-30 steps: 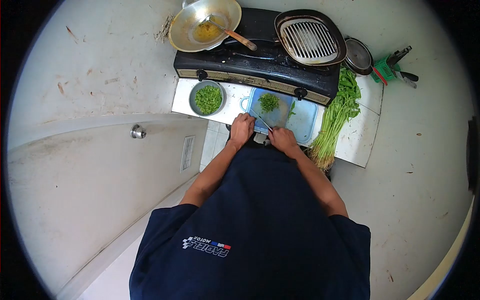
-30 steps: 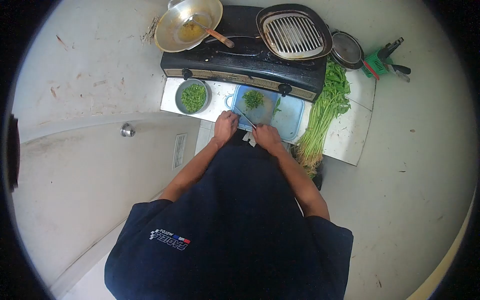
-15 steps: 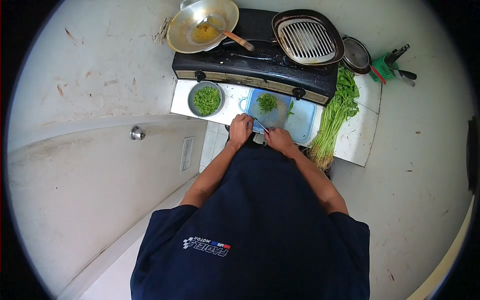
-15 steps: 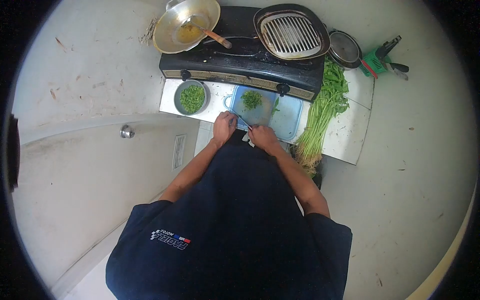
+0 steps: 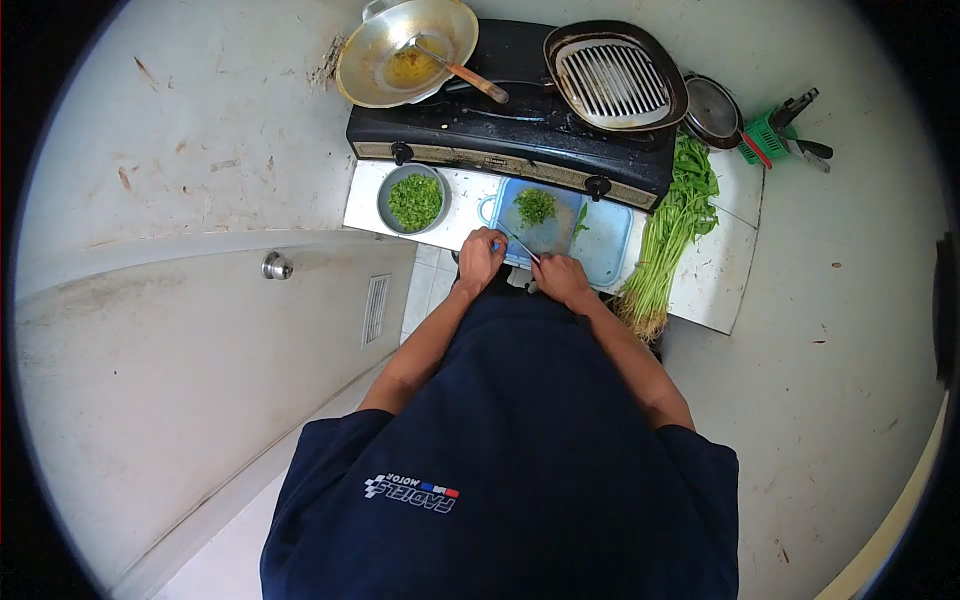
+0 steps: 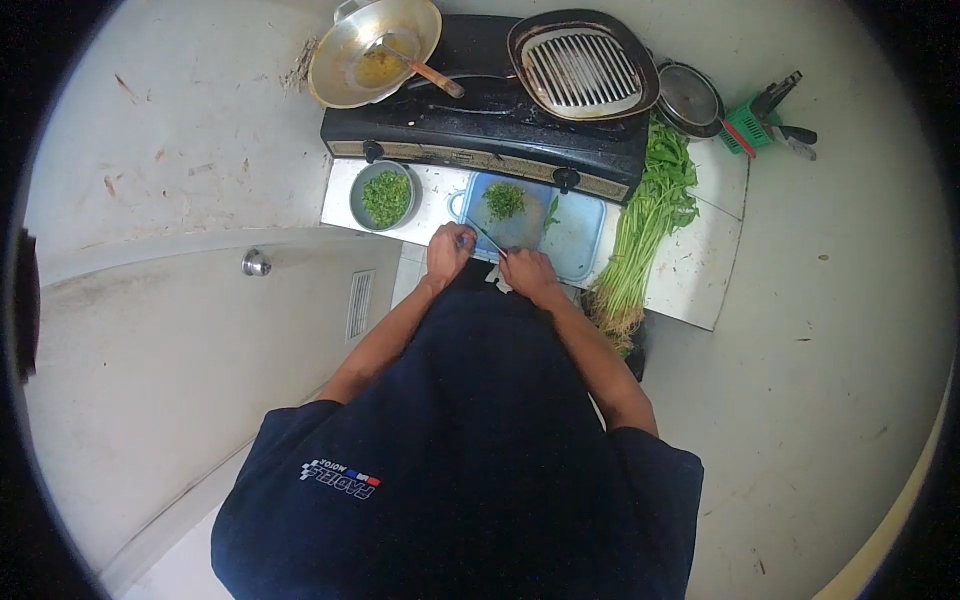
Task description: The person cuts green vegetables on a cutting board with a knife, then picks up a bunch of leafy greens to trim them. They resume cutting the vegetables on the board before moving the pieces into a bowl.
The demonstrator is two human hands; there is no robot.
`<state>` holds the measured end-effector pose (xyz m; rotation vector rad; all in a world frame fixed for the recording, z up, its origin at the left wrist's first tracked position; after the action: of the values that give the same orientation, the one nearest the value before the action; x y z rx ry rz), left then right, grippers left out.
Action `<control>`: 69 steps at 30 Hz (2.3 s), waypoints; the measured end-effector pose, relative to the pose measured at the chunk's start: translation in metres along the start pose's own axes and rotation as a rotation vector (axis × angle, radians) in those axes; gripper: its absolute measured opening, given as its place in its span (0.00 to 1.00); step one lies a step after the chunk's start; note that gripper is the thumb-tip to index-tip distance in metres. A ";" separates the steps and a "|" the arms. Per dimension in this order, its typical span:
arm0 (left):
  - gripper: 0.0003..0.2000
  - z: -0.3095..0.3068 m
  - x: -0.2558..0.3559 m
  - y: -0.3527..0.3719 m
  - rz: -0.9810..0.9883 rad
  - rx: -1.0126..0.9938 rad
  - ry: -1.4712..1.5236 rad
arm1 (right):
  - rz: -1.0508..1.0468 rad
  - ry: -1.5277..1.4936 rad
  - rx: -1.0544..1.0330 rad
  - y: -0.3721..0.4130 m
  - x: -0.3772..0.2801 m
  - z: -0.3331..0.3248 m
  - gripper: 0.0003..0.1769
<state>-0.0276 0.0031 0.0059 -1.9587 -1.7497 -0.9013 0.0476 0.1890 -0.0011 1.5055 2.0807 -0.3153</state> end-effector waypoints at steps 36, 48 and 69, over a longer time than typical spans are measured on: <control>0.06 -0.003 -0.009 0.009 0.347 -0.012 -0.310 | 0.027 -0.006 0.003 -0.004 0.003 0.008 0.24; 0.12 -0.004 -0.014 0.012 0.323 -0.064 -0.277 | -0.023 0.022 -0.034 -0.002 -0.006 0.008 0.23; 0.12 -0.015 -0.013 0.002 0.337 -0.129 -0.118 | 0.006 0.005 -0.040 0.002 -0.008 0.009 0.23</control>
<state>-0.0295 -0.0163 0.0088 -2.3417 -1.3862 -0.8105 0.0540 0.1793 -0.0041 1.4899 2.0738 -0.2666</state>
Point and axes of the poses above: each hand's wrist, its own y-axis away from the middle knuckle, its own z-axis out of the palm, x = y × z, the point moved 3 cm from there along -y, towards the middle knuckle, and after that the axes turned 13 degrees about -z, right-handed, at the moved point
